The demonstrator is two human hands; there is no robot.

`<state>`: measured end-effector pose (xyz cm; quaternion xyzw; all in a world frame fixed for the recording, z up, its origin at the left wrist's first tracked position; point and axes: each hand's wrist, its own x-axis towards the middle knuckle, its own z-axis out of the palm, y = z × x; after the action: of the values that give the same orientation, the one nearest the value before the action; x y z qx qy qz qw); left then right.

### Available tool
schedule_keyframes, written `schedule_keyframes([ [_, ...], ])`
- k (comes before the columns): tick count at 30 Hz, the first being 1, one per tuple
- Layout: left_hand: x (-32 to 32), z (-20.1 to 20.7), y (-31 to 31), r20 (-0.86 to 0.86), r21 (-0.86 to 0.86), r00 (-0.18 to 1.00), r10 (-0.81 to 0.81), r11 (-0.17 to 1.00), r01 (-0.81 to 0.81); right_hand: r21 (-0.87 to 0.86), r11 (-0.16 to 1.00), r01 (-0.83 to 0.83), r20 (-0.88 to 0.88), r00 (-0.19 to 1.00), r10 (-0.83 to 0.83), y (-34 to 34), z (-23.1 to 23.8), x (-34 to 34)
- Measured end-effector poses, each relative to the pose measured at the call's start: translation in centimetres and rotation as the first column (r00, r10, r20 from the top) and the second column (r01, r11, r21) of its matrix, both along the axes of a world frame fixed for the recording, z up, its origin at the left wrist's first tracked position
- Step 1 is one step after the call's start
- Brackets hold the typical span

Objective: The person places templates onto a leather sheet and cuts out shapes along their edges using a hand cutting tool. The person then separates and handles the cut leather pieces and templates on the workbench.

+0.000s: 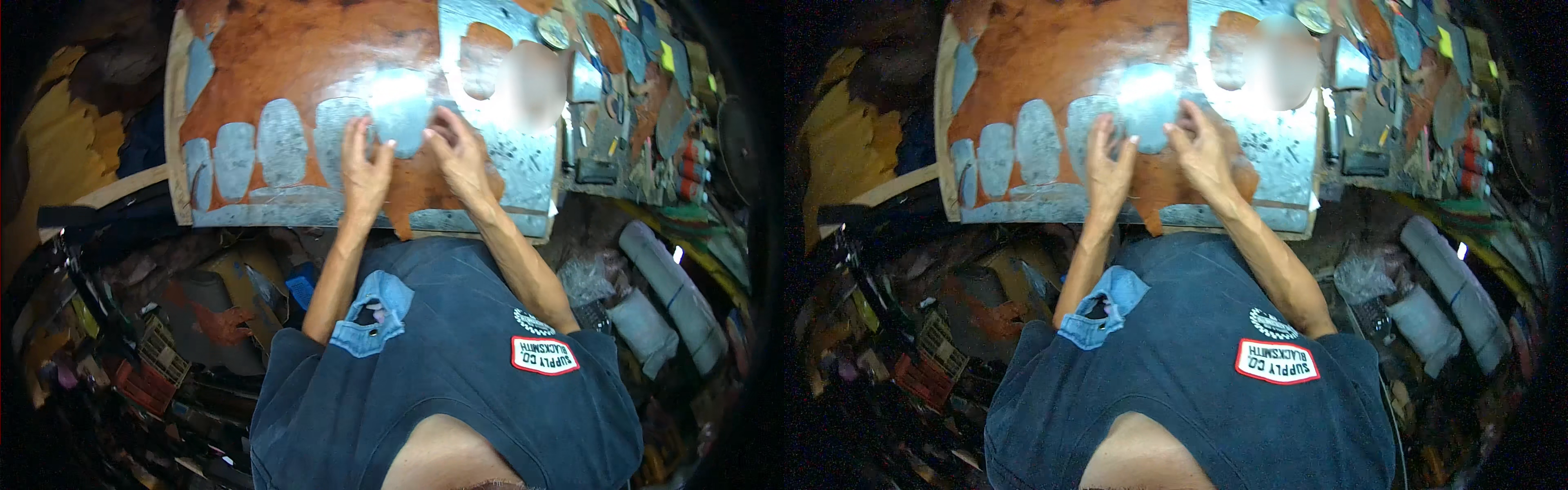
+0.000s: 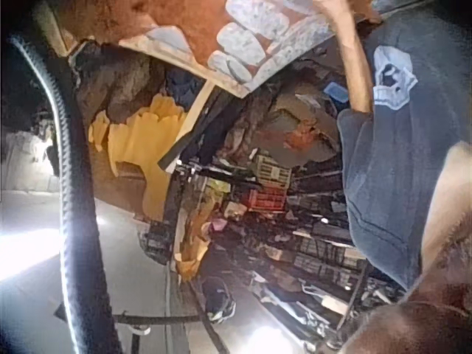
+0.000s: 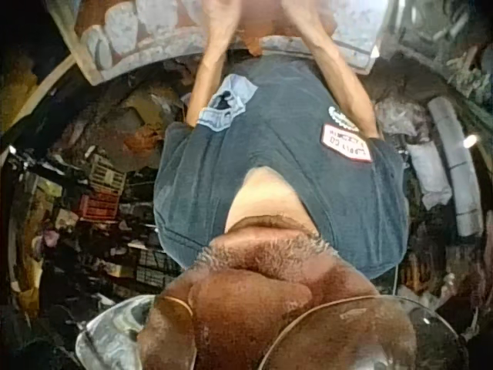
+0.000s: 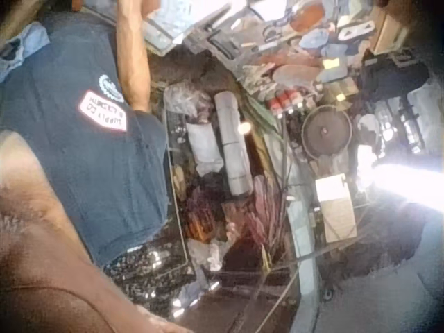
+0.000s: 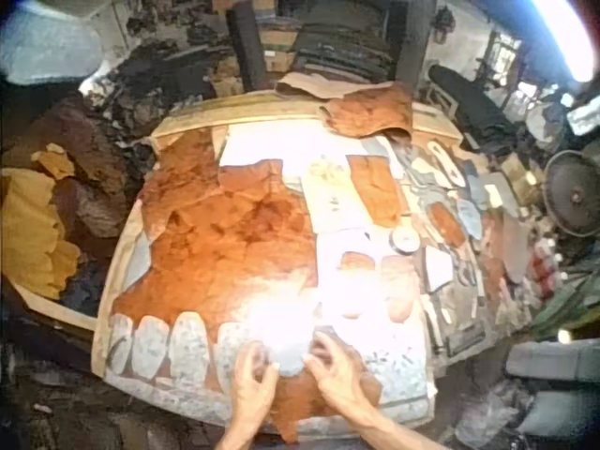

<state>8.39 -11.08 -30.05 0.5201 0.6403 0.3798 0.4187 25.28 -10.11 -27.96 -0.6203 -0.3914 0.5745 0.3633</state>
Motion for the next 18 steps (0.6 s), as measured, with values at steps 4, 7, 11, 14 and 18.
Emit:
schedule_keyframes([
  [4,0.9,-0.1,0.9,-0.027,0.093,0.984,-0.176,0.980,0.178,-0.096,0.970,0.223,-0.129,0.964,-0.234,0.1,0.1,0.0],
  [7,0.7,-0.1,0.7,-0.006,0.036,0.977,-0.213,0.976,0.213,-0.190,0.933,0.305,-0.302,0.886,-0.351,0.9,0.7,-0.8],
  [11,-0.7,-1.4,1.5,0.077,0.064,0.970,-0.230,0.972,0.225,-0.227,0.919,0.322,-0.338,0.859,-0.385,2.4,0.2,-1.1],
  [14,-1.3,-2.3,1.5,0.164,0.066,0.938,-0.305,0.952,0.298,-0.323,0.940,0.113,-0.364,0.902,-0.234,2.7,-0.8,-2.5],
  [18,-2.5,-2.3,2.2,0.249,0.089,0.893,-0.375,0.927,0.365,-0.239,0.967,0.084,-0.128,0.985,-0.117,2.9,-2.0,-4.8],
])
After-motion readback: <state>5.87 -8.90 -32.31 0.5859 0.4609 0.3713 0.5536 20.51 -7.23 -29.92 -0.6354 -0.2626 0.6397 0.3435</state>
